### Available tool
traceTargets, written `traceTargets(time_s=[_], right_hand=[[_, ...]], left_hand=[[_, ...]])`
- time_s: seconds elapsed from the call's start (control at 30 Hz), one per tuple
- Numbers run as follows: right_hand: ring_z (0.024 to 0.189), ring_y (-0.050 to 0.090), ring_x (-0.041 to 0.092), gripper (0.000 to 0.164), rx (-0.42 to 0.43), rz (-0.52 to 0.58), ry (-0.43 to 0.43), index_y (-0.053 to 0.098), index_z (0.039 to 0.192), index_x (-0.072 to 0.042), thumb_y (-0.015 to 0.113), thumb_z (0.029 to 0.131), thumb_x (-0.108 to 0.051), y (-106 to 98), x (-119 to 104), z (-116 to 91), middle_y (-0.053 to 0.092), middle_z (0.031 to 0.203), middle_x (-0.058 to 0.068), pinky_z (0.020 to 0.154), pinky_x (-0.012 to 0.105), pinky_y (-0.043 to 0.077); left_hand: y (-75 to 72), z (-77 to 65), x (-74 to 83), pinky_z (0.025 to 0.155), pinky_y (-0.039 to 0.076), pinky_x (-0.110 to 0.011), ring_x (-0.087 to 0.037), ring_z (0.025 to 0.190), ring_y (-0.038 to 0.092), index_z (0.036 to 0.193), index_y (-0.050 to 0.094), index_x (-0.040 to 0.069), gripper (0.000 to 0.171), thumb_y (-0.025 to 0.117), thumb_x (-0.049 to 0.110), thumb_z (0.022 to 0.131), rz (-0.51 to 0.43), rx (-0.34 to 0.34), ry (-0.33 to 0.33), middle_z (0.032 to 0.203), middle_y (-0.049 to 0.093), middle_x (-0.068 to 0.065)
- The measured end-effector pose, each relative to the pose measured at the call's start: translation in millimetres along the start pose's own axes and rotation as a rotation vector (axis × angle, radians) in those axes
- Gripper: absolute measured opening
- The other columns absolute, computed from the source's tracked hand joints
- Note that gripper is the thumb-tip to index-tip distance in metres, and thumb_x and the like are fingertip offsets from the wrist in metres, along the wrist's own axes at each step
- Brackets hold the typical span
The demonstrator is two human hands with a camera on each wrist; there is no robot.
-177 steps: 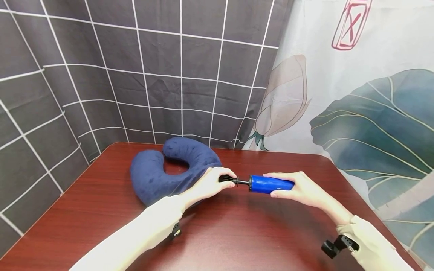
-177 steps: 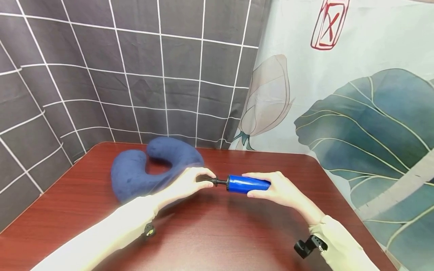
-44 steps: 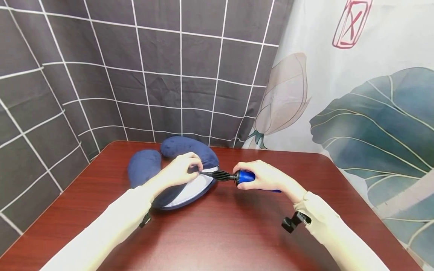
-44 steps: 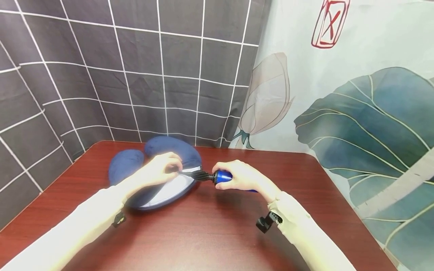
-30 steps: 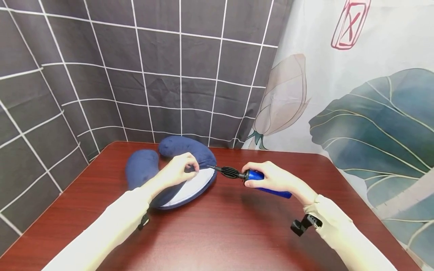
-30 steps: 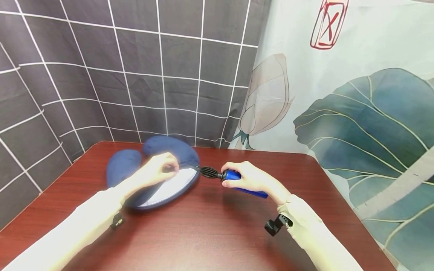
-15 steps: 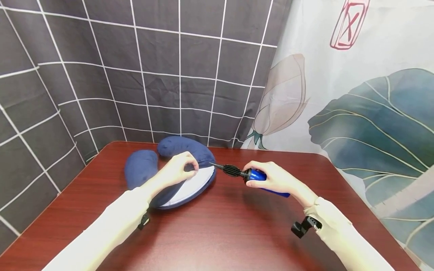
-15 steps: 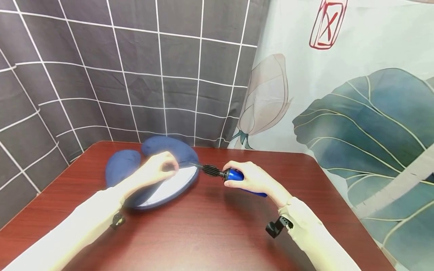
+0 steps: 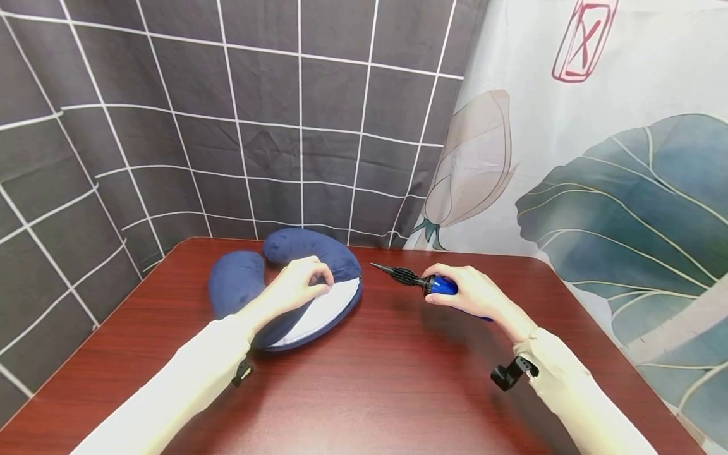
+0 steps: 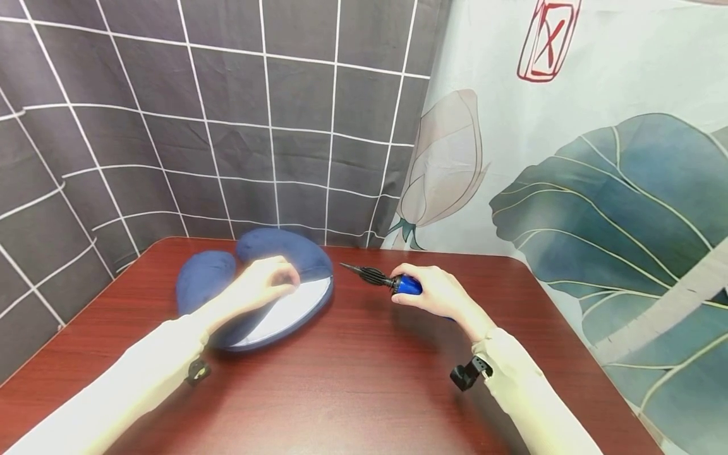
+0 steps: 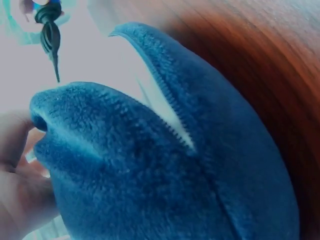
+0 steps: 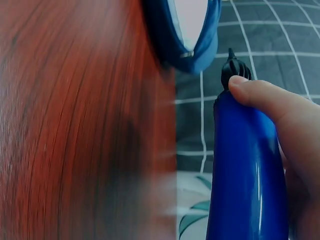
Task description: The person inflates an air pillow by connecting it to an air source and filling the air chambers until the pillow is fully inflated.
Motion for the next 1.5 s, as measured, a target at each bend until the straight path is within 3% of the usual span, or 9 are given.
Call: traceTargets(time_s=[0.3,0.7,0.93,1.1,1.5], right_hand=[[0.089,0.064,0.02,0.044,-0.005,-0.051,0.093,0.063,0.12,-0.033,0.078,0.081,-0.045,8.8,34.3,-2.1,0.072,0.105,-0.001,0.073,0.041,0.052],[0.093,0.064,0.025,0.046,-0.02,-0.063,0.141,0.063,0.122,-0.03,0.078,0.081,-0.045,16.6,61.9,-5.6,0.072,0.109,0.004,0.075,0.046,0.054],[0.093,0.064,0.026,0.046,-0.023,-0.061,0.162,0.063,0.122,-0.029,0.078,0.081,-0.044,22.6,77.1,-6.7,0.072,0.109,0.006,0.076,0.047,0.054],[0.095,0.063,0.026,0.048,-0.024,-0.05,0.169,0.064,0.122,-0.027,0.079,0.08,-0.043,27.9,83.7,-10.4,0.071,0.112,0.006,0.077,0.047,0.053],[0.104,0.063,0.029,0.049,-0.039,-0.039,0.172,0.064,0.125,-0.026,0.079,0.081,-0.04,33.6,88.8,-12.3,0.068,0.124,0.007,0.086,0.051,0.052]], left_hand=[[1.2,2.0,9.0,0.068,0.044,-0.026,-0.011,0.073,0.053,0.085,0.071,0.013,0.009,0.075,0.007,0.079,0.011,0.002,0.033,0.078,0.062,-0.001],[4.9,-0.6,23.7,0.072,0.048,-0.027,-0.014,0.077,0.056,0.089,0.072,0.011,0.012,0.076,0.004,0.079,-0.022,0.013,0.106,0.085,0.067,-0.003],[8.6,-3.2,23.0,0.082,0.05,-0.033,-0.017,0.085,0.059,0.094,0.071,0.012,0.014,0.075,0.009,0.081,0.039,0.002,0.155,0.091,0.068,-0.003],[6.9,-6.3,19.7,0.088,0.047,-0.039,-0.02,0.093,0.059,0.095,0.072,0.016,0.015,0.075,0.015,0.081,0.068,-0.004,0.157,0.097,0.066,-0.002],[5.9,-10.4,12.2,0.086,0.053,-0.034,-0.015,0.093,0.063,0.103,0.073,0.016,0.019,0.071,0.01,0.085,0.042,-0.008,0.1,0.1,0.07,0.0]])
Point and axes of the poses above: each hand's wrist, its own z-axis towards the middle knuckle, its own y-axis out of the palm, x = y × z, the point moved 7 cm from there along z, towards the middle knuckle
